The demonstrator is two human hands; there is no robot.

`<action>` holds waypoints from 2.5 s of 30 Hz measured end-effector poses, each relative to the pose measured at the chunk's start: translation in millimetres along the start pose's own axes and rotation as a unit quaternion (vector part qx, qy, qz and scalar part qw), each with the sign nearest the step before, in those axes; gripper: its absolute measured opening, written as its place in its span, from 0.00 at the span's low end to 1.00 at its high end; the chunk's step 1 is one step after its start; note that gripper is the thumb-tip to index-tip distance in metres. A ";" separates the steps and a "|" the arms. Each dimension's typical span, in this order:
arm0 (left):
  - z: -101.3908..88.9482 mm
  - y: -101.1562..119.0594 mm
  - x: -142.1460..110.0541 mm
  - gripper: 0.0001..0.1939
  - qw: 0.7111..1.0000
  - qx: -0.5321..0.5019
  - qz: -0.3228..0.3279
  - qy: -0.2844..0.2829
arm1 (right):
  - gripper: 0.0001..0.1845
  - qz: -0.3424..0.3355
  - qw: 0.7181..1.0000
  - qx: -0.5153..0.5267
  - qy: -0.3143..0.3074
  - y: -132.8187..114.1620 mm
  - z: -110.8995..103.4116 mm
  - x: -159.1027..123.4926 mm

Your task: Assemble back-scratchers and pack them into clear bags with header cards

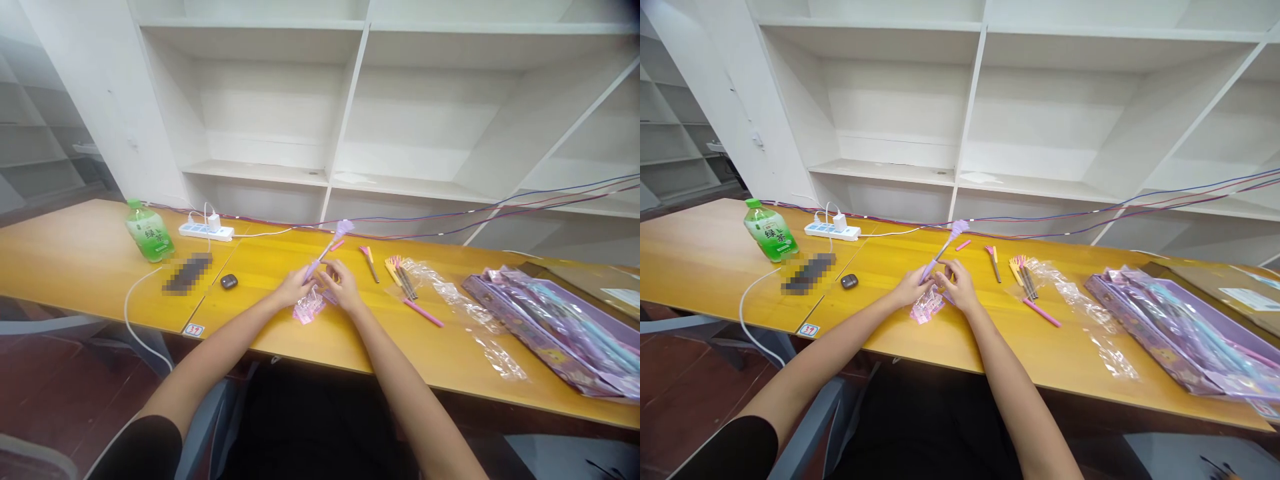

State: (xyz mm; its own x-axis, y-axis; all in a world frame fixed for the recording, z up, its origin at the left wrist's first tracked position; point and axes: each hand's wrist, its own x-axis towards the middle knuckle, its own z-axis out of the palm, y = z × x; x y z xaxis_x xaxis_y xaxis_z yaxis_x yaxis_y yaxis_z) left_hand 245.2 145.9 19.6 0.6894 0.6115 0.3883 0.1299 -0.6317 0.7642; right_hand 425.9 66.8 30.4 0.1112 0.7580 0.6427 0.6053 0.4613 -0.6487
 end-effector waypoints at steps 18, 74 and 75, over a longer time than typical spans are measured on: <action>-0.9 4.3 3.0 0.10 0.993 -0.097 -0.016 0.061 | 0.22 0.124 0.899 0.375 0.192 10.2 -6.8 6.6; -10.2 8.4 2.4 0.30 0.995 -0.088 0.046 0.001 | 0.27 0.272 0.894 0.356 0.029 -0.8 -4.4 1.2; -10.0 9.1 2.2 0.35 0.992 -0.120 0.030 -0.002 | 0.27 0.272 0.893 0.358 0.017 -1.6 -4.7 1.0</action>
State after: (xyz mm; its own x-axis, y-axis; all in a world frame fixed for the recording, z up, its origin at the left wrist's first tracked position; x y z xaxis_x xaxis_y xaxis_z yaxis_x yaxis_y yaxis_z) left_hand 240.7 146.2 32.6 0.6939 0.5744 0.4343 -0.0842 -0.5342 0.8412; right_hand 428.7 64.6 34.0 0.2664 0.9509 0.1573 -0.2031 0.2149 -0.9553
